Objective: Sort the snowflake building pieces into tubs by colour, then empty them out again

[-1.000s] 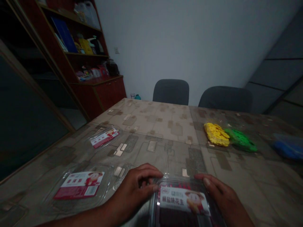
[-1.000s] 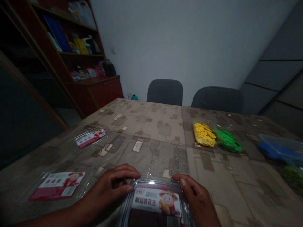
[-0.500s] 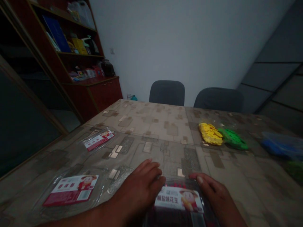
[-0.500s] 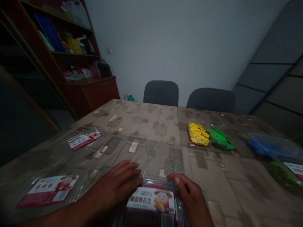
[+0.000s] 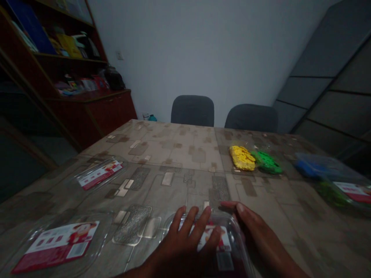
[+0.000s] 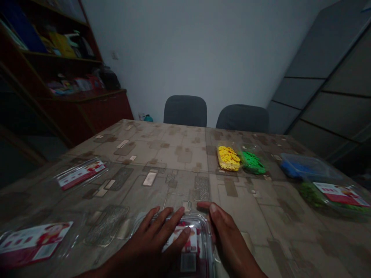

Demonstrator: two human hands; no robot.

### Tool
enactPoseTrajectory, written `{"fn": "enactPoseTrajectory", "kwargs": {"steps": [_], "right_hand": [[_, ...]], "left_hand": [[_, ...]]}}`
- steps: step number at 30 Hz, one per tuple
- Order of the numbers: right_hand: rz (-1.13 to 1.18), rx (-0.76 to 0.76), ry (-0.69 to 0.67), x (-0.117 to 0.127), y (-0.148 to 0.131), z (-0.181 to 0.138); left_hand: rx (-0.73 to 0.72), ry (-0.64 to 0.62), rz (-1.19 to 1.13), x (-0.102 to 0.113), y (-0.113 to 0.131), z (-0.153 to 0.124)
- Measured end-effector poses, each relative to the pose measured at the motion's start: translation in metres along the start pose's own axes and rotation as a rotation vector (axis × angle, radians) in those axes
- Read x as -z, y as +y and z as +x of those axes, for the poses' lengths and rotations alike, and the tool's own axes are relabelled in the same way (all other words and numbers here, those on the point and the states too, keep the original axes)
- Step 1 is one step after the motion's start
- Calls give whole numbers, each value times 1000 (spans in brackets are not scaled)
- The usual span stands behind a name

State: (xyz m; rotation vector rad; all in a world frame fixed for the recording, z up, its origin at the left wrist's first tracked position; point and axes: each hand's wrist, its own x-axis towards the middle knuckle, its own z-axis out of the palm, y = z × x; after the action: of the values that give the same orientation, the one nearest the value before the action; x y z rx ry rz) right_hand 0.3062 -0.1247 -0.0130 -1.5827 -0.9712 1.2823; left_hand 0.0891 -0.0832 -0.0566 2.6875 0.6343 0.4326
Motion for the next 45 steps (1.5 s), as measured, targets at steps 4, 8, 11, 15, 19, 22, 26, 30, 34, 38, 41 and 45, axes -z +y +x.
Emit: {"fn": "enactPoseTrajectory", "kwargs": {"steps": [4,8,11,15,19,22,26,30,34,38,41,45], "right_hand": [[41,-31,-79,12,7,-15],[70,-56,-102,9,20,-30],[178,-63,-64,2,28,-35],[157,-26,-58,0,30,-35],[178,-68,-113,3,21,-30],[67,-36,-98,4,18,-20],[-100,41,-56,6,19,-10],[-185,83,-55,9,16,-13],[-79,36,-94,9,12,-16],[90,-4,-146,9,14,-15],[96,-9,-178,10,13,-14],[141,-22,-154,11,12,-15]], "left_hand": [[18,24,-35,-3,-2,-1],[43,-81,-28,16,7,5],[52,-116,-9,21,10,6],[46,-33,-64,11,8,5],[32,-52,-32,11,8,8],[-11,-56,116,13,8,9],[-97,103,395,11,8,5],[-149,193,527,12,12,6],[-131,172,506,13,14,8],[-113,195,482,8,13,7],[-107,217,473,6,11,6],[-134,199,468,9,11,6]]}}
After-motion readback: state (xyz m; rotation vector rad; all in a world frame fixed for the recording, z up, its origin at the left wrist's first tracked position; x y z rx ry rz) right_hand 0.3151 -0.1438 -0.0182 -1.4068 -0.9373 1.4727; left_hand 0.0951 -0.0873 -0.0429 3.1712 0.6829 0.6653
